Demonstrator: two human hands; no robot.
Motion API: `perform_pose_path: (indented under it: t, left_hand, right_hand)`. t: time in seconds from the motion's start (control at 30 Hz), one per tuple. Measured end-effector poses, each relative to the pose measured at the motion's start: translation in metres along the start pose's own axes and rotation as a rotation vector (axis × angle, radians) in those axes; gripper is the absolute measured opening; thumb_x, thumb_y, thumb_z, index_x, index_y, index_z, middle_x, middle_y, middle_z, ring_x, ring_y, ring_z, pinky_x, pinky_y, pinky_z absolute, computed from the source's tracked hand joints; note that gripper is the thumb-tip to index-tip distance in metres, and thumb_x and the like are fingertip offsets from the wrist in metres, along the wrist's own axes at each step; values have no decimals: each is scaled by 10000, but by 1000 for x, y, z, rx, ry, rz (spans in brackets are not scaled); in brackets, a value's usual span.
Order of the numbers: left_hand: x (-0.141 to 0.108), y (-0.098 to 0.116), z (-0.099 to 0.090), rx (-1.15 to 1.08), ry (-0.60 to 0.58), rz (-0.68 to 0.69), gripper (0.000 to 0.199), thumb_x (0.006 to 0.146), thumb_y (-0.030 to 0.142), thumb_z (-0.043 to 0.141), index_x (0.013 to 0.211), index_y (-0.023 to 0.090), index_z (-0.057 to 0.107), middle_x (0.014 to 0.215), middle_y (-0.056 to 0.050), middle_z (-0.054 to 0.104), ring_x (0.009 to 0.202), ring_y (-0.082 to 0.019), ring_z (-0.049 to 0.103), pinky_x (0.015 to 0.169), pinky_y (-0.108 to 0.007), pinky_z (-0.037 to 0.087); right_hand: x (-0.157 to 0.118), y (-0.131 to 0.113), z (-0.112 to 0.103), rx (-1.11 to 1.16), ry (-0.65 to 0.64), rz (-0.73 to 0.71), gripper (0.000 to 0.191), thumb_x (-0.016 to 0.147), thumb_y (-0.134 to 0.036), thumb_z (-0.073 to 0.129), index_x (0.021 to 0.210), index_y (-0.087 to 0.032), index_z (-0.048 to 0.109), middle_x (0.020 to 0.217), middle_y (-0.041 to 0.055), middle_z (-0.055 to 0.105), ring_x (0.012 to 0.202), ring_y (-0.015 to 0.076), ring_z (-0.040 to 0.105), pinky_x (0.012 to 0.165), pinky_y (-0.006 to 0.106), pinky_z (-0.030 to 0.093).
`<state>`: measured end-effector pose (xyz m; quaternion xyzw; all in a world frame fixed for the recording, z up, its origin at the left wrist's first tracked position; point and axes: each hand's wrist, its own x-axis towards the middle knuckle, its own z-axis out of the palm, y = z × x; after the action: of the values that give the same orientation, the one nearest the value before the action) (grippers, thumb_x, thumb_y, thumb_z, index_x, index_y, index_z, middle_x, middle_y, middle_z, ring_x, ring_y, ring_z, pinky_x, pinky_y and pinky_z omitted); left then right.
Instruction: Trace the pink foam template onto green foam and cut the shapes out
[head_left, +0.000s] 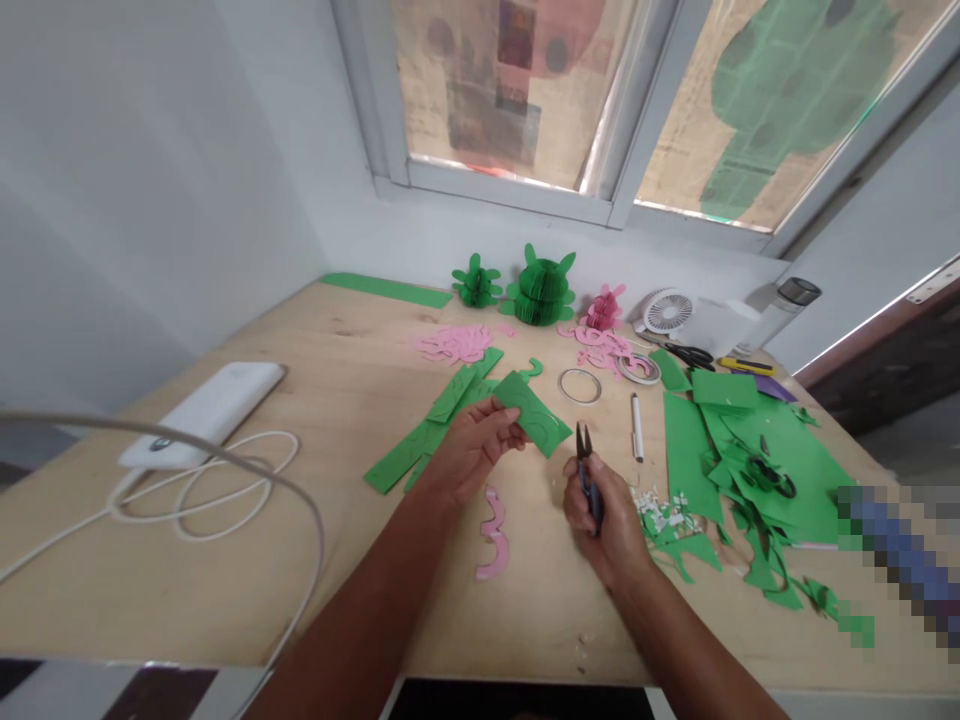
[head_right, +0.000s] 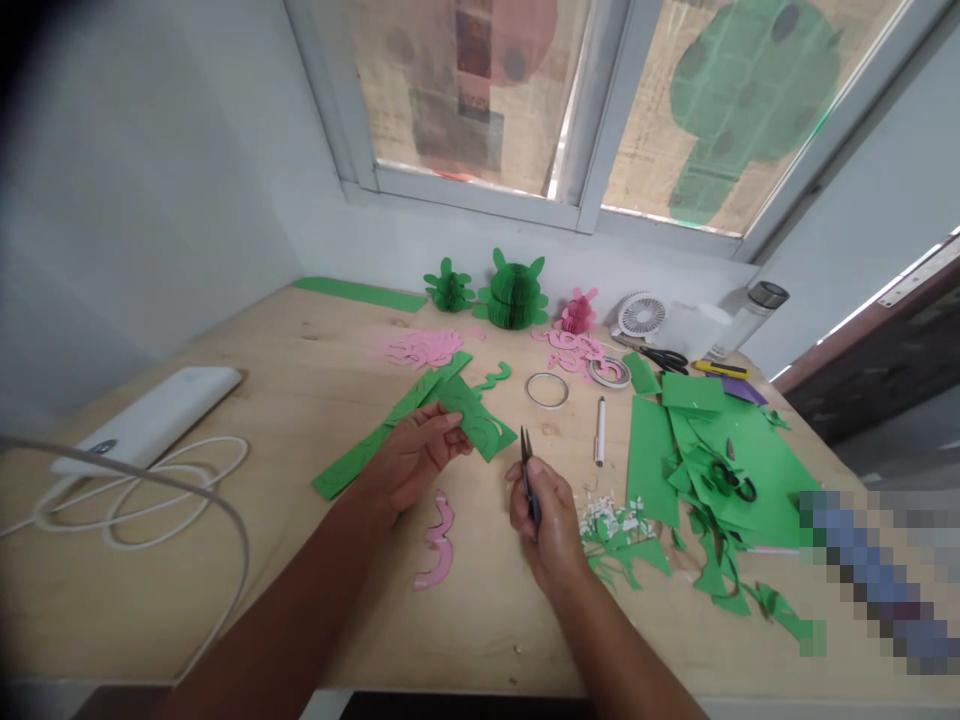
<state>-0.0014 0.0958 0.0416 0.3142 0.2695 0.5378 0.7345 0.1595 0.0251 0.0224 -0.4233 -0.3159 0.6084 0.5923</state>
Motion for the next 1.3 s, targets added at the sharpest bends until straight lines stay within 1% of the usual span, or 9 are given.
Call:
perform_pose_path:
  t: [0.13, 0.27, 0.33, 0.47, 0.6, 0.73, 0.83, 0.97, 1.3]
  left_hand:
    - [-1, -2, 0, -9, -32, -25, 173, 692, 209, 793, 727, 142, 637, 709, -22, 704, 634, -122, 636, 639, -244, 496]
    - [-3, -7, 3, 41, -141, -88, 162, 710, 220, 778, 791, 127, 674, 767, -60, 729, 697, -157, 667, 688, -274, 503]
    - [-4, -10, 5, 46, -184, -115, 173, 710, 228, 779, 805, 123, 679, 788, -70, 736, 726, -173, 679, 711, -288, 508]
    - [-5, -15, 4, 31, -223, -157, 171, 710, 225, 780, 804, 125, 679, 800, -72, 737, 740, -183, 685, 734, -307, 511]
    - [-5, -17, 4, 27, -289, -185, 195, 695, 242, 792, 811, 123, 689, 808, -85, 737, 748, -200, 687, 721, -318, 509]
    - [-8, -17, 6, 51, -337, -203, 192, 718, 241, 763, 856, 116, 713, 827, -102, 738, 763, -203, 681, 705, -304, 501]
    - [-9, -17, 8, 71, -345, -195, 197, 710, 238, 758, 861, 117, 722, 816, -102, 738, 769, -205, 679, 672, -284, 488]
    - [-9, -19, 8, 77, -349, -197, 201, 711, 238, 753, 867, 117, 717, 771, -88, 728, 788, -213, 685, 705, -297, 499]
    - [-9, -21, 9, 112, -318, -172, 167, 706, 236, 749, 813, 115, 707, 781, -90, 731, 827, -237, 695, 762, -349, 534]
  right_hand:
    - [1, -4, 1, 5, 112, -96, 365, 734, -470, 771, 890, -169, 634, 455, -110, 362, 393, 47, 215, 388, 203, 127]
    - [3, -6, 2, -1, 167, -80, 470, 682, -438, 814, 1026, -177, 630, 465, -124, 329, 402, 53, 196, 386, 199, 110]
    - [4, -6, 2, 10, 155, -48, 453, 655, -440, 831, 959, -166, 638, 459, -128, 316, 401, 46, 187, 386, 198, 108]
    - [5, -4, 3, 31, 147, -14, 412, 593, -446, 863, 704, -177, 571, 445, -125, 307, 394, 35, 189, 379, 198, 106]
    - [5, -1, 2, 44, 183, -24, 408, 580, -438, 875, 717, -182, 589, 467, -114, 356, 400, 38, 226, 384, 192, 147]
    - [5, 3, -1, 19, 169, -15, 343, 615, -407, 858, 706, -190, 609, 495, -87, 423, 421, 61, 317, 404, 203, 223]
    - [5, 3, 1, 1, 129, -17, 295, 641, -397, 839, 712, -197, 634, 519, -61, 501, 437, 85, 389, 423, 224, 275]
    - [3, 0, 8, 25, 114, -31, 301, 605, -391, 860, 757, -201, 684, 583, -35, 601, 445, 88, 429, 420, 227, 295]
    - [3, 1, 9, 45, 143, -22, 340, 551, -392, 887, 686, -192, 647, 522, -64, 546, 421, 69, 386, 403, 214, 257]
